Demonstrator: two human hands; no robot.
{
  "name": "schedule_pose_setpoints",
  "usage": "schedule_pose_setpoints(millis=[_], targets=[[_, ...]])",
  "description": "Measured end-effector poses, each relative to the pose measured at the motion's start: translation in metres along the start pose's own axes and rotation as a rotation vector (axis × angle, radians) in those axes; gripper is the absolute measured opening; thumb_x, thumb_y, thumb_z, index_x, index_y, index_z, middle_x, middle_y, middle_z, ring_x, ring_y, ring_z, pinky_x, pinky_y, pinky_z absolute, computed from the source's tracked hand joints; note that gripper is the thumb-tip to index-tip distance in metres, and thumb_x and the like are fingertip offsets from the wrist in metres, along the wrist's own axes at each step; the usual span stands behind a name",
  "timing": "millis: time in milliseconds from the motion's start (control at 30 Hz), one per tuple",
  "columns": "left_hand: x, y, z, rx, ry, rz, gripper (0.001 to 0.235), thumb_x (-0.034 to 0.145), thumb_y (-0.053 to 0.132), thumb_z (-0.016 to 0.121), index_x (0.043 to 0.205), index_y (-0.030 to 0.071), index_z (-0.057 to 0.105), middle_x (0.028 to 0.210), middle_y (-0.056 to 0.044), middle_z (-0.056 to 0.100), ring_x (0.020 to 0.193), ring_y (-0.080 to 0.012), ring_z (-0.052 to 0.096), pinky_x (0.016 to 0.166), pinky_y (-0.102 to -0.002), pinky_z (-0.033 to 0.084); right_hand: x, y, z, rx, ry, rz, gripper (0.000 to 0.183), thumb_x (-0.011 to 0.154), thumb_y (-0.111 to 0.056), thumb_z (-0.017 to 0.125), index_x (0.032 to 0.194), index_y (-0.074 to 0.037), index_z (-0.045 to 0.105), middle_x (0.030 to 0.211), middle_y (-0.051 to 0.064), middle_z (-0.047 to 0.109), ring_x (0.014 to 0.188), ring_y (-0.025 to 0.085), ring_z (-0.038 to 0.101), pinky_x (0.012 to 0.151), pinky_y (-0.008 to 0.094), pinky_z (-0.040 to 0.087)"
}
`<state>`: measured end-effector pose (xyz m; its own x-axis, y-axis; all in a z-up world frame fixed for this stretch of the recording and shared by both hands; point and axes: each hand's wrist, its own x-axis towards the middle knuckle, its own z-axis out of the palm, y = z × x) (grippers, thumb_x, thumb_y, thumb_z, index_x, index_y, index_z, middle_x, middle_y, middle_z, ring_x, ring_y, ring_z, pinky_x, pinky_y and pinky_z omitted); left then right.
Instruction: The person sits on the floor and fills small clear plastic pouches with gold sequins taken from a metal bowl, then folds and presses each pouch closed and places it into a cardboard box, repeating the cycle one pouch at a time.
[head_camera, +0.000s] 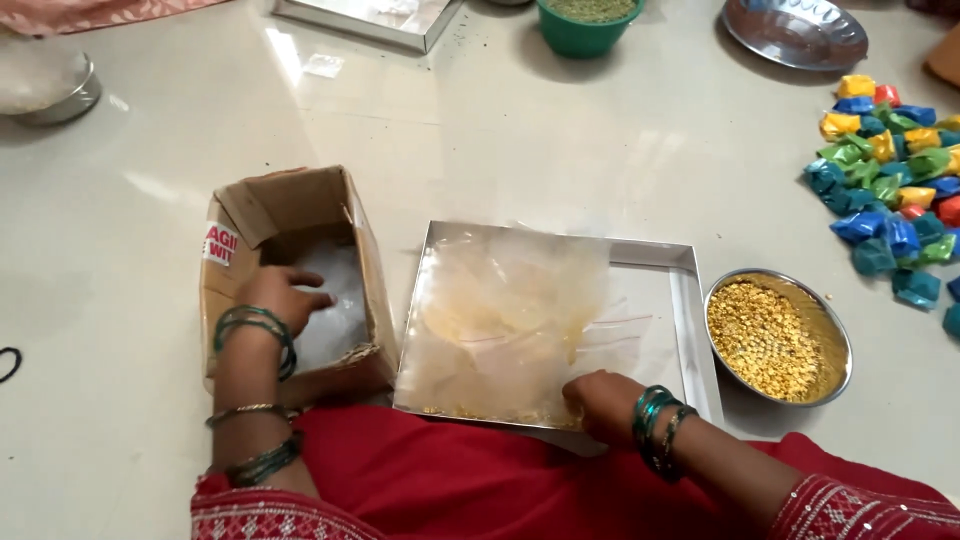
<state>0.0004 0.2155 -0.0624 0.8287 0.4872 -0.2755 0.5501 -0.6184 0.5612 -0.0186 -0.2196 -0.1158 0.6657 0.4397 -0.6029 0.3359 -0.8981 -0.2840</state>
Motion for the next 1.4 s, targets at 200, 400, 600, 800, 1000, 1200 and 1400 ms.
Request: schedule_pose_setpoints(millis=[200, 400, 600, 800, 1000, 1200, 1400], targets=[[0.023, -0.015, 0.033, 0.275, -0.381, 0.017, 0.091, 0.070, 0.020, 0.091, 0.150, 0.032, 0.050, 0.145, -0.014, 0.060, 0.132, -0.0331, 0.059, 0.110, -0.043, 0.050, -0.006, 0.005, -0.013, 0.002, -0.146, -0.094, 0.038, 0.079, -0.010, 0.070, 0.116, -0.018, 0.070, 0.107, 0.011, 0.075, 0.105, 0.029, 0.071, 0.092, 0.040, 0.056], [0.036, -0.027, 0.048, 0.455, -0.633, -0.003, 0.076, 0.076, 0.014, 0.078, 0.146, 0.037, 0.059, 0.150, -0.005, 0.058, 0.135, -0.0300, 0.058, 0.113, -0.041, 0.048, -0.057, -0.028, -0.077, 0.079, 0.000, -0.045, 0.034, 0.091, -0.023, 0.068, 0.124, -0.017, 0.068, 0.118, 0.008, 0.075, 0.112, 0.024, 0.071, 0.099, 0.037, 0.056], [0.036, -0.018, 0.040, 0.674, -0.461, -0.083, 0.044, 0.079, 0.023, 0.084, 0.122, 0.012, 0.078, 0.127, -0.014, 0.075, 0.117, -0.0295, 0.072, 0.102, -0.041, 0.058, -0.071, -0.035, -0.098, 0.111, -0.036, -0.012, 0.036, 0.090, -0.023, 0.067, 0.126, -0.017, 0.065, 0.117, 0.007, 0.075, 0.110, 0.022, 0.072, 0.097, 0.036, 0.057], [0.035, -0.029, 0.027, 0.383, -0.047, -0.014, 0.032, 0.075, 0.027, 0.086, 0.100, 0.007, 0.083, 0.110, -0.019, 0.078, 0.102, -0.0353, 0.075, 0.096, -0.042, 0.058, -0.068, -0.031, -0.095, 0.154, -0.039, -0.047, 0.038, 0.089, -0.023, 0.068, 0.126, -0.016, 0.065, 0.116, 0.008, 0.076, 0.108, 0.023, 0.074, 0.094, 0.036, 0.059], [0.009, 0.003, 0.013, -0.430, 0.298, 0.181, 0.020, 0.086, 0.010, 0.076, 0.100, -0.004, 0.073, 0.098, -0.020, 0.075, 0.087, -0.0313, 0.074, 0.080, -0.041, 0.062, -0.084, -0.029, -0.120, 0.135, 0.000, 0.033, 0.045, 0.091, -0.034, 0.072, 0.135, -0.022, 0.065, 0.117, 0.006, 0.075, 0.108, 0.021, 0.072, 0.095, 0.036, 0.057], [-0.107, 0.142, -0.011, -1.134, -0.093, 0.311, 0.031, 0.087, -0.002, 0.069, 0.117, 0.003, 0.071, 0.090, -0.013, 0.080, 0.079, -0.0183, 0.078, 0.074, -0.032, 0.066, -0.112, -0.033, -0.167, 0.321, 0.200, 0.154, 0.048, 0.090, -0.044, 0.069, 0.133, -0.021, 0.068, 0.111, 0.005, 0.081, 0.103, 0.017, 0.073, 0.093, 0.032, 0.061], [-0.142, 0.177, 0.052, -1.089, -0.391, 0.311, 0.019, 0.084, 0.005, 0.078, 0.100, -0.004, 0.080, 0.083, -0.012, 0.080, 0.066, -0.0156, 0.071, 0.062, -0.029, 0.059, -0.112, -0.035, -0.164, 1.125, 0.298, -0.157, 0.058, 0.087, -0.034, 0.064, 0.143, -0.018, 0.061, 0.125, 0.004, 0.073, 0.114, 0.018, 0.071, 0.095, 0.037, 0.058]])
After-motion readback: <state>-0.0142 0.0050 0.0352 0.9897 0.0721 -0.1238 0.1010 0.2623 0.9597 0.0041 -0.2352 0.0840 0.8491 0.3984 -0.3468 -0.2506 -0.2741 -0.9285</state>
